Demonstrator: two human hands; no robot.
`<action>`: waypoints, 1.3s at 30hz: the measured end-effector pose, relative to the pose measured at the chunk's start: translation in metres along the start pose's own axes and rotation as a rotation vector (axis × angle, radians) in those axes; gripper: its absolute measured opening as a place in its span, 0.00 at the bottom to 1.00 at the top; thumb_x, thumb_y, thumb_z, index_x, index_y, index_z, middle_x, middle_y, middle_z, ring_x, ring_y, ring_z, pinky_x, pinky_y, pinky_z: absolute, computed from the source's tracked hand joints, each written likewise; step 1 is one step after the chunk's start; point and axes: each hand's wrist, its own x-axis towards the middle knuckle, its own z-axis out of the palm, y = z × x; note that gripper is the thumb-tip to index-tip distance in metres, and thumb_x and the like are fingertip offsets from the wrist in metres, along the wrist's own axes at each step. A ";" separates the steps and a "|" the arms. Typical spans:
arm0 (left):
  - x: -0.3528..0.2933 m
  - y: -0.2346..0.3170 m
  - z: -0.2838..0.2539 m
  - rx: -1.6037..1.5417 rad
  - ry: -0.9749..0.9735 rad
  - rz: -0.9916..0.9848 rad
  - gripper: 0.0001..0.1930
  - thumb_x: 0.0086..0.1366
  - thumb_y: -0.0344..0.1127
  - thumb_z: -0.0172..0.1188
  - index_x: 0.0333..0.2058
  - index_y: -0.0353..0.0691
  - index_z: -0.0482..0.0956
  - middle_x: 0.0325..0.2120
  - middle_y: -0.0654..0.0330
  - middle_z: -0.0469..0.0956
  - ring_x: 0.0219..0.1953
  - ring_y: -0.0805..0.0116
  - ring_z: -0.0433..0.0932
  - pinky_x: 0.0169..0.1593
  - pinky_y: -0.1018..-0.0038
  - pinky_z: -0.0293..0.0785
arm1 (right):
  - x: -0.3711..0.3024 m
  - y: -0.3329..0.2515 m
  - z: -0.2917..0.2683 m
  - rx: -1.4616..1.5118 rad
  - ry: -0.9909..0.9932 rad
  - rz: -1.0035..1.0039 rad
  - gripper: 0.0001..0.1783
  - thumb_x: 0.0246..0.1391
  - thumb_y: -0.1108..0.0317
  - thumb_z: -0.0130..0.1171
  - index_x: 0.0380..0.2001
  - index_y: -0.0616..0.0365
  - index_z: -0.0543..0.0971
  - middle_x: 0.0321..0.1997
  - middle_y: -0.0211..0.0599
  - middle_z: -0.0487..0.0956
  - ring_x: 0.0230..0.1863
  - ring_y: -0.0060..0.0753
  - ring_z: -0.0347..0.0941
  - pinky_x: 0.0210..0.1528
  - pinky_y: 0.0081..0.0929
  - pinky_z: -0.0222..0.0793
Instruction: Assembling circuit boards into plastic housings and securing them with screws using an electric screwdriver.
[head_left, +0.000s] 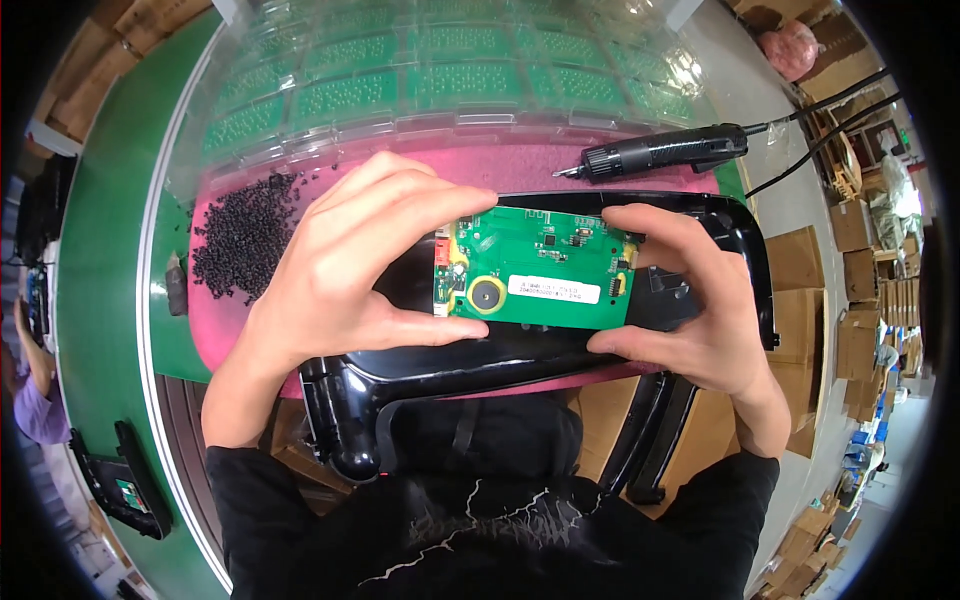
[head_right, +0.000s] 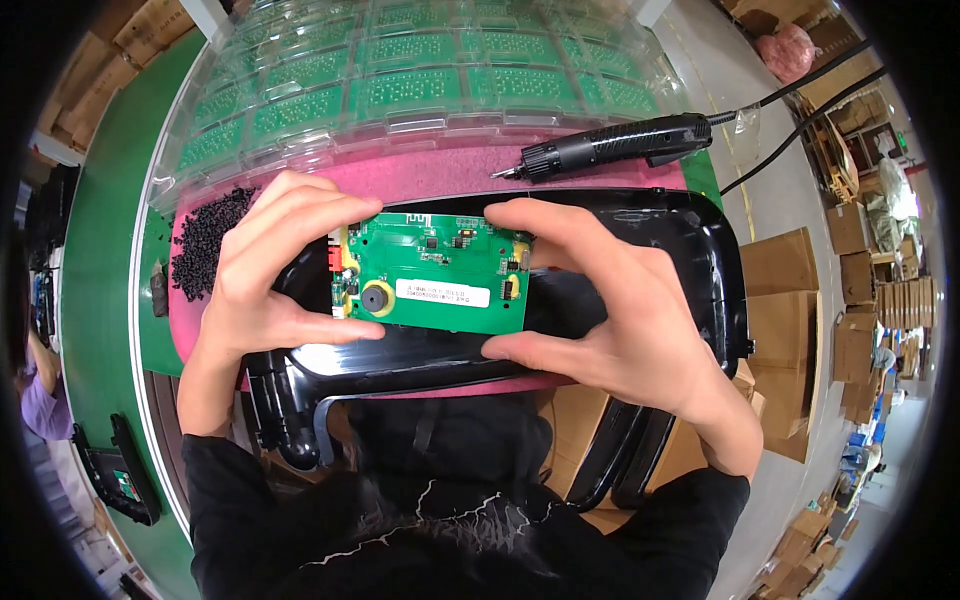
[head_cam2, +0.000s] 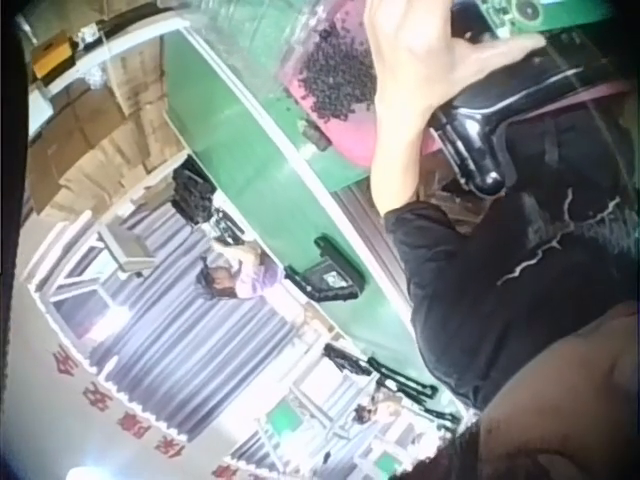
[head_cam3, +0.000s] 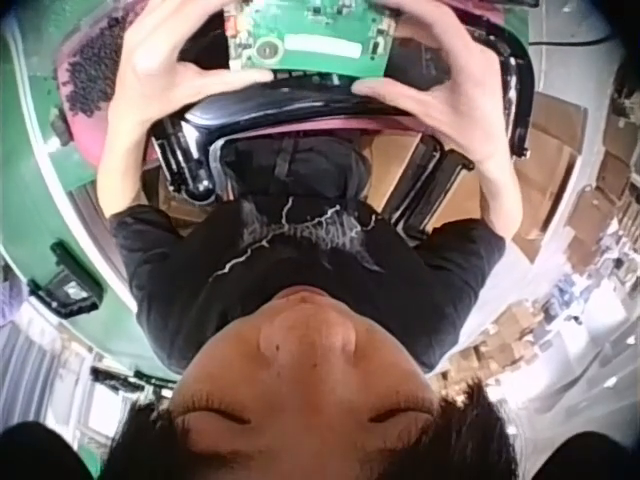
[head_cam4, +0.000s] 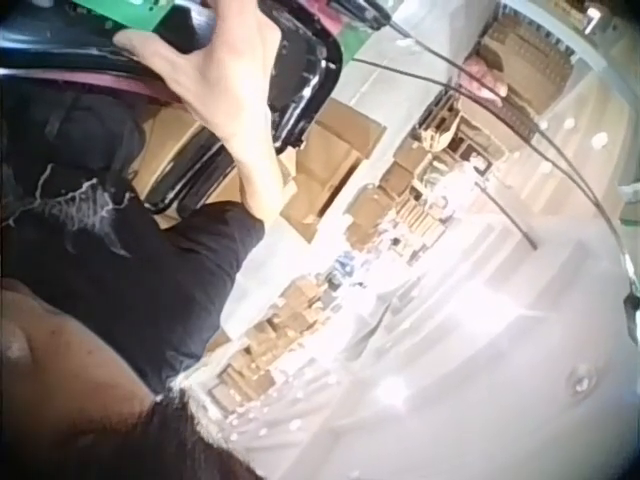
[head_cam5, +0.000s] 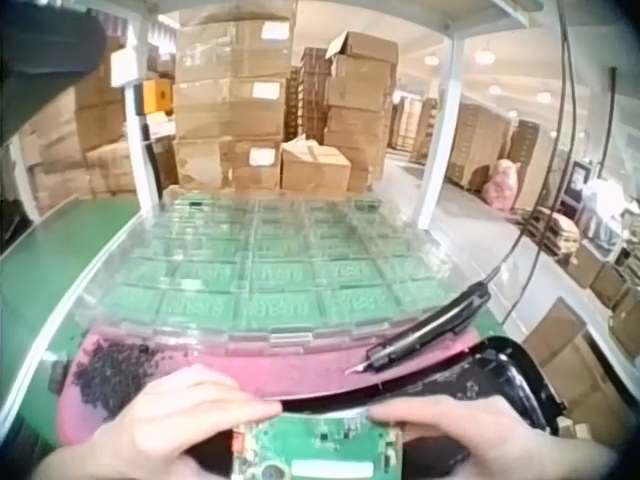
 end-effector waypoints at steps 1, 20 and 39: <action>0.000 0.000 -0.001 -0.028 -0.027 -0.034 0.37 0.36 0.40 0.79 0.48 0.34 0.78 0.39 0.54 0.80 0.40 0.54 0.78 0.44 0.64 0.75 | 0.002 0.002 -0.001 -0.139 -0.048 -0.048 0.46 0.28 0.70 0.81 0.56 0.68 0.71 0.54 0.41 0.76 0.47 0.28 0.77 0.50 0.25 0.73; -0.006 0.004 0.008 -0.015 -0.536 -0.414 0.33 0.46 0.42 0.73 0.50 0.37 0.70 0.44 0.55 0.71 0.43 0.52 0.77 0.40 0.64 0.76 | 0.008 0.054 0.023 -0.203 -0.146 0.036 0.36 0.34 0.68 0.75 0.51 0.59 0.73 0.52 0.43 0.70 0.55 0.48 0.65 0.58 0.37 0.63; -0.004 0.011 0.013 0.036 -0.547 -0.403 0.35 0.46 0.40 0.74 0.51 0.36 0.68 0.47 0.53 0.68 0.45 0.53 0.74 0.43 0.64 0.75 | 0.008 0.053 0.024 -0.238 -0.165 0.081 0.37 0.34 0.72 0.74 0.53 0.58 0.72 0.54 0.42 0.68 0.54 0.49 0.62 0.58 0.38 0.62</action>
